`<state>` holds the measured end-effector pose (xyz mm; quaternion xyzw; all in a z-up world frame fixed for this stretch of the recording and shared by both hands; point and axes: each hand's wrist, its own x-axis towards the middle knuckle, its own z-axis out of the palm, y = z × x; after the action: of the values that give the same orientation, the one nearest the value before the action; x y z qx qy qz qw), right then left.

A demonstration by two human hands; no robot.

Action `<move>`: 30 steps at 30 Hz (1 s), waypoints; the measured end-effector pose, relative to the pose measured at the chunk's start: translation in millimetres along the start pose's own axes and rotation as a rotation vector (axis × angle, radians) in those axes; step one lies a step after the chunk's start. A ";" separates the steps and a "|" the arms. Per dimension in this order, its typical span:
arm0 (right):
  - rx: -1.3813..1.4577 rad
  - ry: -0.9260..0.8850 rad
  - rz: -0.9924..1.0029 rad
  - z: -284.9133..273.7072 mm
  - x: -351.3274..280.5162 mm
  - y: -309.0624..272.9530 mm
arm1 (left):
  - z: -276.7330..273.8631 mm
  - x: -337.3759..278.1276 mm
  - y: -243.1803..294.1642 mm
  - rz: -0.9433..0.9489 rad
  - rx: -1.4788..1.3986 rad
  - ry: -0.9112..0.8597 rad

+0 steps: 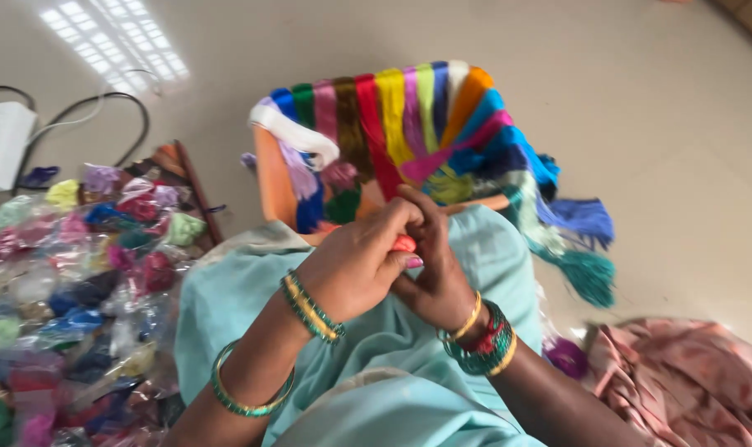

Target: The person handles bunches of colorful yarn by hand, removing them from plastic bags and smoothing them out.

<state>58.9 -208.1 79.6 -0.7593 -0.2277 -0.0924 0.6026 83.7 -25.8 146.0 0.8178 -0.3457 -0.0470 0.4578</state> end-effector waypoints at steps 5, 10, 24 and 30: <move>-0.335 -0.257 0.069 -81.1 -23.5 9.9 | -2.7 -27.4 9.7 0.012 0.017 0.154; -0.466 -0.116 0.344 -181.9 -79.8 18.9 | 15.6 -55.9 -19.8 -0.252 0.018 0.131; -0.484 -0.184 0.203 -77.5 -57.5 30.8 | 96.9 -74.5 -78.3 -0.578 -0.418 0.158; -0.195 -0.343 0.416 -33.6 -54.7 34.7 | 83.9 -79.1 -82.0 -0.563 -0.426 0.080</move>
<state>31.1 -259.0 35.2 -0.8487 -0.1554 0.1416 0.4854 33.7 -9.7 14.6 0.7685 -0.0711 -0.2101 0.6002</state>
